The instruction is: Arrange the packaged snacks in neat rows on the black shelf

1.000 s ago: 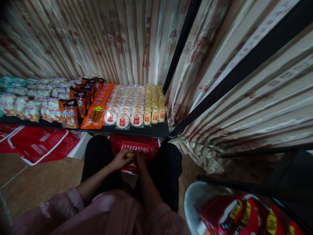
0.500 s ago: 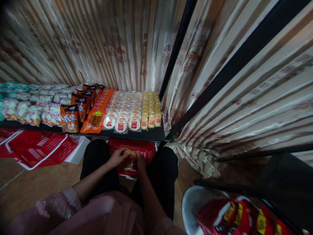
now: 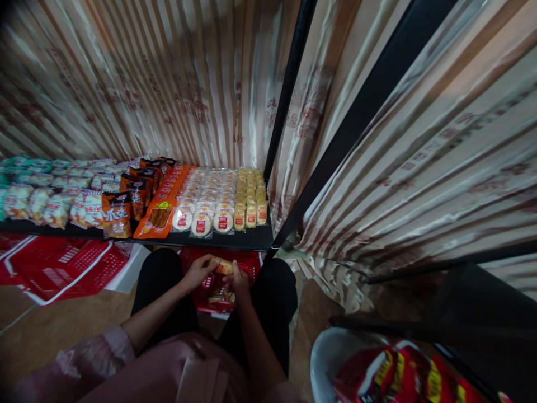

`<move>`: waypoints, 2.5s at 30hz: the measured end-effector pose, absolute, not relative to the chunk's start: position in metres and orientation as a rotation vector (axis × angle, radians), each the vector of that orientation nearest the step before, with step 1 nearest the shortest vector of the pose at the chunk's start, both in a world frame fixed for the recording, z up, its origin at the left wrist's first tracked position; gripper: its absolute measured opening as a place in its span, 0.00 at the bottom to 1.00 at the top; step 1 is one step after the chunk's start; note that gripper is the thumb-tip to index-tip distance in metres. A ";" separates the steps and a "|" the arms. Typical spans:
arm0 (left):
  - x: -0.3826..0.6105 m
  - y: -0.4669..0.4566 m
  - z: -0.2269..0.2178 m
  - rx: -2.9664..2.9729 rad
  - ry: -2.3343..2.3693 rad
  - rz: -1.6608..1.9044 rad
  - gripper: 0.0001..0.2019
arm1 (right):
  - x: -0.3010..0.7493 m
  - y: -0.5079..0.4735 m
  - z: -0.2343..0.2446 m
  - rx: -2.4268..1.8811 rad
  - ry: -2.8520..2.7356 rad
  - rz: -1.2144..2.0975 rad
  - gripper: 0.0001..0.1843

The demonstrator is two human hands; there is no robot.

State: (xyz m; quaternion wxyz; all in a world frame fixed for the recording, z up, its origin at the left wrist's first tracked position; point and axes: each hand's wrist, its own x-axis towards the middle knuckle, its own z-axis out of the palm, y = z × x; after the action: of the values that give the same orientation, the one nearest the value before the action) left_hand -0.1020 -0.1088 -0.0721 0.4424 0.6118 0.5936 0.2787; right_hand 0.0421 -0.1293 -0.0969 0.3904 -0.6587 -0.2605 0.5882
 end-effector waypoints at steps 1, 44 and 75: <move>-0.101 -0.109 -0.071 1.512 1.467 0.703 0.16 | 0.043 -0.128 -0.094 -1.662 -0.621 1.537 0.27; -0.018 -0.048 -0.038 1.719 1.316 0.707 0.09 | 0.083 -0.083 -0.031 -1.865 -1.245 0.585 0.28; 0.015 -0.020 -0.033 1.739 1.236 0.747 0.19 | 0.095 -0.028 -0.061 -1.835 -1.160 0.357 0.31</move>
State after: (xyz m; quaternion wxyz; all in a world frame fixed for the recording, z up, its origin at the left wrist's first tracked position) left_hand 0.0148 -0.0199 -0.0332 0.4265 0.6959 0.4944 0.2990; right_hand 0.0946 -0.0280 -0.0615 0.4536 -0.7433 -0.4700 0.1446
